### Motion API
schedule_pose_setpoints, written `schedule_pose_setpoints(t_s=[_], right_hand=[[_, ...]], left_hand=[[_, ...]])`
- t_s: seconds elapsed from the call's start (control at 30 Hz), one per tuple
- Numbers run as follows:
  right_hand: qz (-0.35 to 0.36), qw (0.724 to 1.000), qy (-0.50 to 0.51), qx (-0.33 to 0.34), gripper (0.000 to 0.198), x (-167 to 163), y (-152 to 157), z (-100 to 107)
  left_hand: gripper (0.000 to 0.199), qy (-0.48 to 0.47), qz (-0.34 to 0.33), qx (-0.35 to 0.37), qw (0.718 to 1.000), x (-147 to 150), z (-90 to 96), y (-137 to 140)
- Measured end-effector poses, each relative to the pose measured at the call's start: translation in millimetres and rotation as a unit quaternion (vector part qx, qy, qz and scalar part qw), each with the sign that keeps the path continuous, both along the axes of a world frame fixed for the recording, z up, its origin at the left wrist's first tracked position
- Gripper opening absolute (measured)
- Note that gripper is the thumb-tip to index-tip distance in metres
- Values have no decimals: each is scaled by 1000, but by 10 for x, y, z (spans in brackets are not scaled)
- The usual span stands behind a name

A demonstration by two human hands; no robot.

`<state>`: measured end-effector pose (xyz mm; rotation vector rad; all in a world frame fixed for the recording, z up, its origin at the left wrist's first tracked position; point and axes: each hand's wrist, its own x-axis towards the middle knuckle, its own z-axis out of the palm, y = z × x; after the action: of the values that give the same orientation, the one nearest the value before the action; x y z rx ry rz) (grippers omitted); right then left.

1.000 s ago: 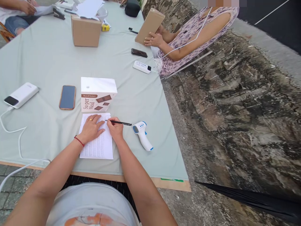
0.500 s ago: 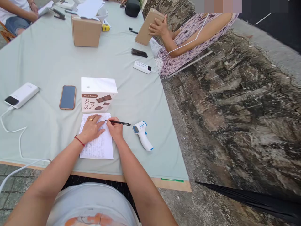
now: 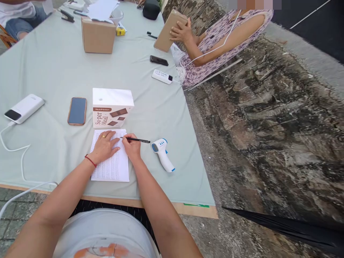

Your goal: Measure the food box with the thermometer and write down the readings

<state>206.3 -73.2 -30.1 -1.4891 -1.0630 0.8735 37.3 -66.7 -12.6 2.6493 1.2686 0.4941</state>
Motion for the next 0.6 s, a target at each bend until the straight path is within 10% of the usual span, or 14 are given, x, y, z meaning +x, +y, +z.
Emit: schedule_pose_setpoints(t_s=[0.6], right_hand=[[1, 1000, 5, -6, 21, 1, 2, -10]], left_hand=[[37, 12, -5, -3, 1000, -5, 12, 1]])
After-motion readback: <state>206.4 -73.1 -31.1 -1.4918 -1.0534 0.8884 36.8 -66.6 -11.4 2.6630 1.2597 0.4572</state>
